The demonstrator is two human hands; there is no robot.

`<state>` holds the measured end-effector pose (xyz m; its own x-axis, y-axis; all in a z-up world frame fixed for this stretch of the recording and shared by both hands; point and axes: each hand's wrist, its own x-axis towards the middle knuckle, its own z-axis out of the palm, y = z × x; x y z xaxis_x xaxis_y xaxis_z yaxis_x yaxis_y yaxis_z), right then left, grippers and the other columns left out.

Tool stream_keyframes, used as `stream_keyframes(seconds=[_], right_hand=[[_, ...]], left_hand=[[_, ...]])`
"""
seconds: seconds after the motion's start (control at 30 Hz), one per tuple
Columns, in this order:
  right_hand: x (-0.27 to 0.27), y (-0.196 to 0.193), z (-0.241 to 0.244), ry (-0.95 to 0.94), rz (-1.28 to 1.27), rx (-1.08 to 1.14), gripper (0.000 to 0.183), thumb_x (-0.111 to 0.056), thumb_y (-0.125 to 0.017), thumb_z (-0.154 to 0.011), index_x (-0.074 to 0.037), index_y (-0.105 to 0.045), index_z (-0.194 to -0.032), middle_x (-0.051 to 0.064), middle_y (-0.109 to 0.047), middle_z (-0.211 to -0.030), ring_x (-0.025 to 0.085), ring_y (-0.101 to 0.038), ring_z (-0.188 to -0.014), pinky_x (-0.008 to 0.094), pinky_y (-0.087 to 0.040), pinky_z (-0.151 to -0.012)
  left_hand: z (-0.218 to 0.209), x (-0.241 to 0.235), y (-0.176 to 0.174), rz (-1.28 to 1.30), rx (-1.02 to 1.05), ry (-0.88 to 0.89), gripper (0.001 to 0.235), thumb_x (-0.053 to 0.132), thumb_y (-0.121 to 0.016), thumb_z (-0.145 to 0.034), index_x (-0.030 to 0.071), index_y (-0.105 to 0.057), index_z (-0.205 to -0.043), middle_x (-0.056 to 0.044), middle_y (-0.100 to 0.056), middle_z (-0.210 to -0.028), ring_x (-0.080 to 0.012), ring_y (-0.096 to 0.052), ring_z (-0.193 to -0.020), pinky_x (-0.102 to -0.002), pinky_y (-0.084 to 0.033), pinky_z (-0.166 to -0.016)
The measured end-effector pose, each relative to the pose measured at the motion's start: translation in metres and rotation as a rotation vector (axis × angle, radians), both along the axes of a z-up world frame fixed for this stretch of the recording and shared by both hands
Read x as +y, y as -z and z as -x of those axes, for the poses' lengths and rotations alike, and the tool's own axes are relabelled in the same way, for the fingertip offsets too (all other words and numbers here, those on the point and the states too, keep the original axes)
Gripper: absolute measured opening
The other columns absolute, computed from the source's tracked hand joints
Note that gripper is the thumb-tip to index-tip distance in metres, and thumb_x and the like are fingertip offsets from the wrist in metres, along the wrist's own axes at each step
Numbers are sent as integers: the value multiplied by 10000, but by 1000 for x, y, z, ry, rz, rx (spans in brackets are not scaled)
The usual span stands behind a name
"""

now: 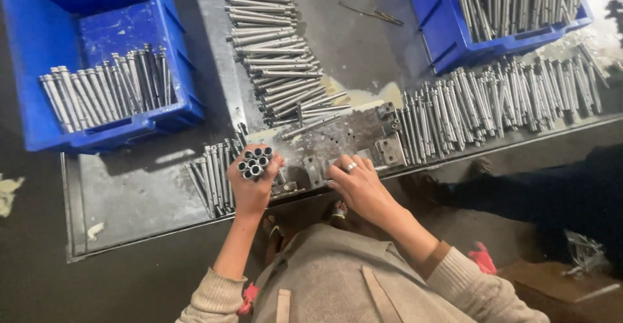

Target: The person is manually sorting metal rods and inserting them into a circular multi-hole jig for processing or inspection.

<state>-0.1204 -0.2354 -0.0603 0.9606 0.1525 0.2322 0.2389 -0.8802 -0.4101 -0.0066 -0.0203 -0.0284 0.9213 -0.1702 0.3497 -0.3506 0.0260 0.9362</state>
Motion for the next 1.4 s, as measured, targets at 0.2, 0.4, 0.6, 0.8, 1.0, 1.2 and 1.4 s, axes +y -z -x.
stream_keyframes(seconds=[0.2,0.4,0.6,0.8,1.0,1.2,1.4], right_hand=[[4,-3,7,-2,3,2,244,-371,-486,-1065,-148,-533,-978,51,-524,-975,279,-524,-872,368,-400,-794],[0,-11,1,-51,-20,3,233,-350,-498,-1062,-133,-545,-991,60,-528,-976,282,-525,-872,362,-404,-798],[0,-15,2,-62,-24,-12,245,-358,-500,-1064,-126,-550,-1001,72,-525,-965,296,-532,-865,373,-416,-802],[2,-17,4,-66,-18,24,196,-321,-537,-1039,-127,-571,-1032,65,-531,-969,290,-540,-868,373,-420,-780],[-44,-46,25,18,-393,23,130,-140,-516,-1010,-86,-632,-985,113,-582,-945,341,-598,-904,391,-466,-826],[-200,-19,-18,743,-2,-87,420,-190,-477,-1048,29,-391,-1395,231,-345,-1412,415,-347,-1317,516,-277,-1094],[-67,-82,-34,716,-258,18,400,-205,-455,-1100,-21,-386,-1448,195,-441,-1413,348,-398,-1266,487,-276,-1053]], left_hand=[[2,3,0,8,-4,34,82,56,-743,-890,59,-698,-821,-100,-700,-654,-203,-688,-642,-344,-558,-713],[3,1,-2,8,-6,30,92,53,-746,-883,53,-692,-809,-100,-690,-647,-196,-673,-639,-350,-549,-730],[5,1,-6,9,-26,21,92,45,-739,-890,48,-687,-814,-104,-692,-646,-207,-683,-640,-357,-552,-736],[7,1,2,41,-28,30,115,55,-724,-925,53,-688,-815,-106,-687,-647,-215,-677,-641,-372,-552,-736],[4,0,4,1,-58,-17,104,72,-744,-899,50,-686,-815,-108,-697,-653,-217,-699,-648,-356,-558,-738],[8,2,0,68,-96,-36,79,139,-743,-896,104,-678,-926,-67,-706,-753,-216,-721,-718,-376,-604,-751],[13,1,-43,1,-160,27,95,163,-706,-888,129,-653,-960,-30,-717,-900,-175,-701,-844,-331,-588,-830]])
